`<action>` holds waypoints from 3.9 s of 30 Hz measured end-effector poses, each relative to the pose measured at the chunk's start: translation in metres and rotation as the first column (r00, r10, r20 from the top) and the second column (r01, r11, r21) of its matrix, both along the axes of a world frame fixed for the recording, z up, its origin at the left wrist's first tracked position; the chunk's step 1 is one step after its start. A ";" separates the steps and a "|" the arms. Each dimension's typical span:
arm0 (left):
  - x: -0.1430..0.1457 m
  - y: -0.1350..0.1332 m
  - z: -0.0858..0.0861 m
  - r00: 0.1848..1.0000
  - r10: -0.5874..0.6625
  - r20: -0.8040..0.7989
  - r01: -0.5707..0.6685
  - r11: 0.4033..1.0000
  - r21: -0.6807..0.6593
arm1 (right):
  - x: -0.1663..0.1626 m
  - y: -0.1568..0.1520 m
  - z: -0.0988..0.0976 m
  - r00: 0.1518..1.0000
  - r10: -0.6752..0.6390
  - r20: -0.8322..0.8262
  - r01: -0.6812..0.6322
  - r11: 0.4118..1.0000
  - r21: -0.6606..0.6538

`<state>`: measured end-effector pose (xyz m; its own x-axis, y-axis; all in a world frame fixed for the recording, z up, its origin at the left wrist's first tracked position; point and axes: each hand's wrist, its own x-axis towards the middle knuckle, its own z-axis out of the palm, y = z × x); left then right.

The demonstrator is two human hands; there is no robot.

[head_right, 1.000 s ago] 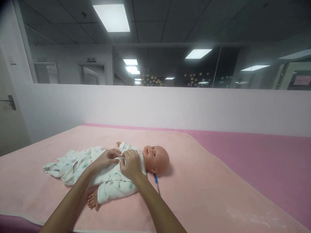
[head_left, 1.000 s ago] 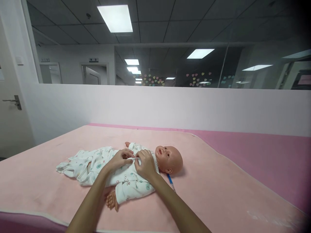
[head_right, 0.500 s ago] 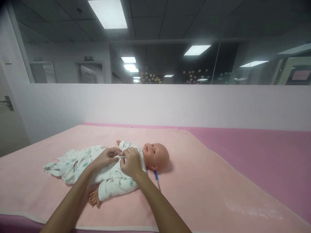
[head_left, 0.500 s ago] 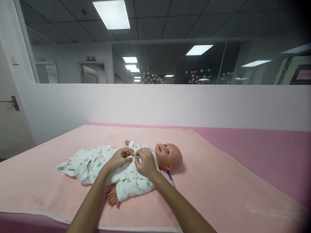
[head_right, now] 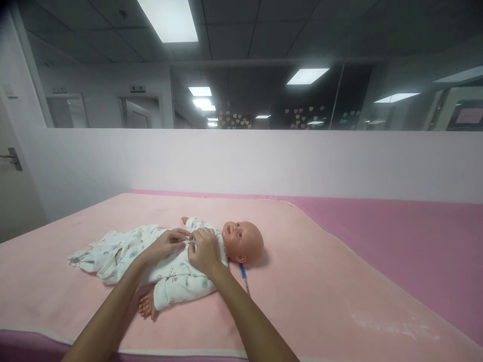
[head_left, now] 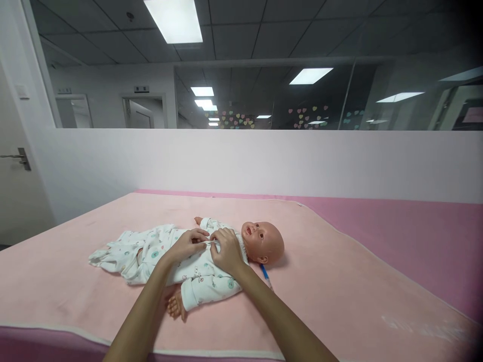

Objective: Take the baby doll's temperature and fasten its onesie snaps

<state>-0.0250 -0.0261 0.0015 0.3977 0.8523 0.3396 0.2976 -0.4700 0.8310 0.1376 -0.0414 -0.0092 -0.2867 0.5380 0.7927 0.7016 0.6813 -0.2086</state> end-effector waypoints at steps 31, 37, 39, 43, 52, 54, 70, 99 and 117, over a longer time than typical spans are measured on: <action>0.003 -0.007 0.004 0.999 -0.036 0.024 0.037 0.999 -0.023 | 0.000 -0.002 0.000 1.000 -0.015 -0.019 0.014 0.999 -0.038; 0.003 -0.007 0.004 0.998 -0.057 0.008 0.057 0.997 -0.059 | 0.000 -0.003 0.001 1.000 0.009 -0.026 -0.010 0.999 -0.033; 0.004 -0.009 0.006 0.999 -0.050 0.009 0.050 0.996 -0.069 | 0.000 -0.003 0.000 0.998 0.033 -0.046 -0.034 0.999 -0.022; 0.005 -0.013 0.010 0.999 -0.048 0.026 0.050 0.996 -0.073 | 0.001 -0.005 0.001 0.995 0.079 -0.064 -0.079 0.997 0.013; 0.005 -0.011 0.010 0.991 -0.087 0.105 0.099 0.988 -0.116 | 0.002 -0.009 0.005 0.987 0.159 0.014 -0.159 0.987 -0.010; 0.006 -0.012 0.010 0.992 -0.068 0.109 0.083 0.987 -0.138 | 0.003 -0.009 0.005 0.983 0.182 0.011 -0.182 0.983 -0.005; -0.003 -0.014 0.014 0.977 0.030 0.212 0.002 0.989 -0.148 | 0.001 -0.007 0.000 0.997 0.075 -0.005 -0.074 0.996 0.050; -0.044 -0.023 0.004 0.997 -0.046 0.056 0.050 0.996 -0.069 | -0.033 -0.001 0.006 0.961 0.141 0.236 -0.150 0.989 0.019; -0.047 -0.015 -0.004 1.000 -0.007 0.010 0.007 1.000 -0.022 | -0.035 -0.007 0.002 0.981 0.088 0.173 -0.089 0.996 -0.006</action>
